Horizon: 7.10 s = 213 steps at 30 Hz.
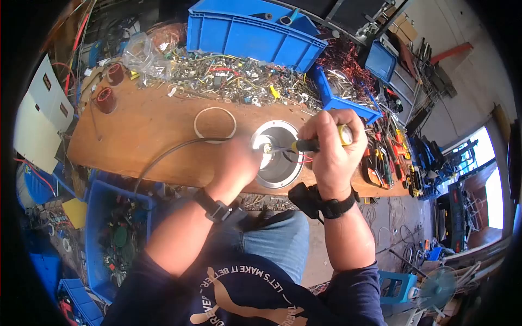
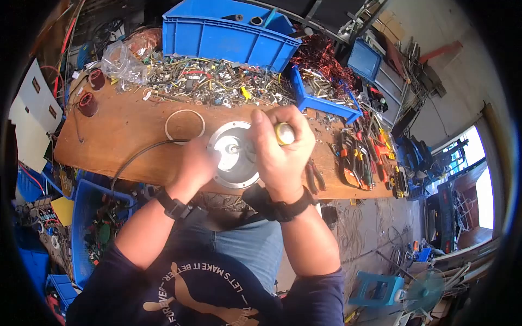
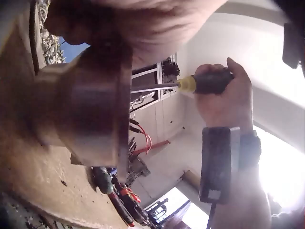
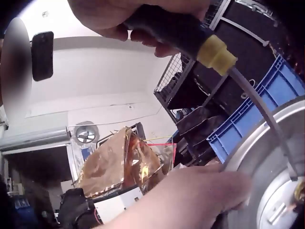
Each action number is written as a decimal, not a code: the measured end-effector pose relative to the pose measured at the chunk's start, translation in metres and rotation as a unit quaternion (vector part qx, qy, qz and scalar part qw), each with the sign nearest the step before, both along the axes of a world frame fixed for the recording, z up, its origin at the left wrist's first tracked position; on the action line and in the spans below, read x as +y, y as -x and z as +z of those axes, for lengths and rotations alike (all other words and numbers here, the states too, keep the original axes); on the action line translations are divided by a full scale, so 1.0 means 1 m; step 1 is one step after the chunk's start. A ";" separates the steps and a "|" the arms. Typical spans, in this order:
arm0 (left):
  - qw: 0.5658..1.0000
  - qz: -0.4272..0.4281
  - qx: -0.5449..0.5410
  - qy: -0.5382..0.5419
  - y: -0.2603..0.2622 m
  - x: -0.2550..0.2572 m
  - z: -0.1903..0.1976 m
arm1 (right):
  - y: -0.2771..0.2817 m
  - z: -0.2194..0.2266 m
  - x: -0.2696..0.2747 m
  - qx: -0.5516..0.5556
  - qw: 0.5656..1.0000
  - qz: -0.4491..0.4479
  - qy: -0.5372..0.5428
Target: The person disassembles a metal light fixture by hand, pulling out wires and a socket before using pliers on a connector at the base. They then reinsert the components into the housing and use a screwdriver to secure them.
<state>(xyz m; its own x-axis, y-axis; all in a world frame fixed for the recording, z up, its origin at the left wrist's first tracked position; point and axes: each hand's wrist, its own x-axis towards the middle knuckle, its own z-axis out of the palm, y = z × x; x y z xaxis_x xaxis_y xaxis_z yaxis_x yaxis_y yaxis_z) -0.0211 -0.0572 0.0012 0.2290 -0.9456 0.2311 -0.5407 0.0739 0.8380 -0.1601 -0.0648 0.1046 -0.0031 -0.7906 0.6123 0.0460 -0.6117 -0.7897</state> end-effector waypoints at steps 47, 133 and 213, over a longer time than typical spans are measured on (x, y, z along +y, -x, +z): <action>0.997 -0.020 -0.072 -0.027 -0.004 -0.010 0.011 | 0.010 0.000 -0.014 -0.058 0.997 0.001 0.044; 0.993 -0.012 -0.100 -0.066 -0.007 -0.008 0.019 | 0.006 -0.026 -0.001 0.024 1.000 0.001 0.004; 0.965 -0.206 0.149 -0.062 -0.026 0.099 0.063 | 0.077 -0.052 0.075 -0.017 0.899 0.275 -0.341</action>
<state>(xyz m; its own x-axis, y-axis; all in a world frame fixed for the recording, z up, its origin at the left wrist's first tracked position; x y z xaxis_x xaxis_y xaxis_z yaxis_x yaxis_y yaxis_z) 0.0053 0.0417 0.0640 -0.1337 -0.9866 0.0931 -0.2211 0.1213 0.9677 -0.2375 0.0100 0.0530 0.4938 -0.8695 -0.0094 0.2235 0.1373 -0.9650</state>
